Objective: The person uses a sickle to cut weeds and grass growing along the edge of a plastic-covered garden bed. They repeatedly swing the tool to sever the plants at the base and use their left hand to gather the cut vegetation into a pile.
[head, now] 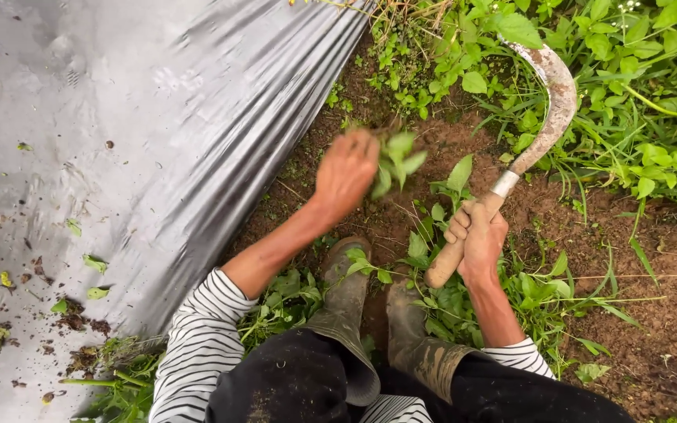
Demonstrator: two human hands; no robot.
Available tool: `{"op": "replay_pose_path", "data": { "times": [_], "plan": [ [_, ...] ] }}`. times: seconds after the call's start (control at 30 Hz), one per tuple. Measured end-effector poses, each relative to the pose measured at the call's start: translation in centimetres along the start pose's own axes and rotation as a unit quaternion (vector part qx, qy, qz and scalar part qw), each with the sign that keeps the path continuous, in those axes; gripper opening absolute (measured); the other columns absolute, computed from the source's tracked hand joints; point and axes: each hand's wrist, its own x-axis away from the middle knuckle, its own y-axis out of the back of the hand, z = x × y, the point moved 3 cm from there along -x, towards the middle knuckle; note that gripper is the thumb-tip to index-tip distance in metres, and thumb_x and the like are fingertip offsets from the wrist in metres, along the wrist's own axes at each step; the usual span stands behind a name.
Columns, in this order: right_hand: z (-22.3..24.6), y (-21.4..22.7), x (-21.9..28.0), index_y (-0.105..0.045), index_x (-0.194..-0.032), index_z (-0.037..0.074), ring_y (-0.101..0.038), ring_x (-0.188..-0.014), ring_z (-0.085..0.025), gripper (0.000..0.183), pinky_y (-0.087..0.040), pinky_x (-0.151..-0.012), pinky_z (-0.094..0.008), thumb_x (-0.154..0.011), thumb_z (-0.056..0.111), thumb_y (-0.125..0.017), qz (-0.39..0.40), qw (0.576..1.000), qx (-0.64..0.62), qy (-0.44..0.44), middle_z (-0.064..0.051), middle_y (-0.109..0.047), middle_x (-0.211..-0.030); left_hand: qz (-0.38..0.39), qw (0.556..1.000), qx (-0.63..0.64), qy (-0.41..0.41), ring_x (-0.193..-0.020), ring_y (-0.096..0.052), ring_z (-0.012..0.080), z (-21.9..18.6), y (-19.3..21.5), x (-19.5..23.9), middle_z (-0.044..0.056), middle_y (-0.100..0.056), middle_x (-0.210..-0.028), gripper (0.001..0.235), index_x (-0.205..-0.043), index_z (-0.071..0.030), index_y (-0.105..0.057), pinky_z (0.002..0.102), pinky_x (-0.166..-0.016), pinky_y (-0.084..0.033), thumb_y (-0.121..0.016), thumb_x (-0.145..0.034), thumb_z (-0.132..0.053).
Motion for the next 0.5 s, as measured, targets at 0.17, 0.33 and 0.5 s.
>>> {"op": "replay_pose_path", "data": {
  "times": [0.17,0.33,0.5],
  "plan": [
    [-0.5,0.0,-0.1,-0.052,-0.082,0.013,-0.035,-0.043,-0.006,0.014,-0.037,-0.038,-0.027,-0.093,0.007,-0.057,-0.003,1.0,-0.026,-0.017,0.004,-0.035,-0.061,-0.039,0.989,-0.101,0.099,-0.113,-0.067,0.0299,4.0,2.3,-2.4,0.02,-0.067,-0.122,0.049,-0.129,-0.001,-0.068,0.037,-0.087,-0.055,-0.084,-0.082,-0.003],
    [0.1,0.0,0.3,-0.052,-0.081,0.014,-0.035,-0.044,-0.004,0.014,-0.038,-0.038,-0.026,-0.094,0.007,-0.056,-0.005,1.0,-0.022,-0.012,0.005,-0.035,-0.061,-0.086,0.988,-0.109,0.064,-0.097,-0.073,0.0282,2.9,-0.5,-2.7,0.018,-0.069,-0.104,0.017,-0.103,-0.003,-0.076,0.031,-0.077,-0.061,-0.075,-0.086,-0.002],
    [0.4,0.6,0.1,-0.053,-0.081,0.013,-0.038,-0.044,-0.003,0.014,-0.04,-0.038,-0.025,-0.094,0.008,-0.058,-0.014,1.0,-0.011,0.0,0.005,-0.038,-0.062,-0.015,0.999,-0.017,-0.029,-0.098,-0.073,0.029,-0.8,-3.5,-0.5,0.02,-0.071,-0.108,0.02,-0.107,-0.001,-0.075,0.033,-0.074,-0.062,-0.069,-0.09,0.005]
  ]
}}
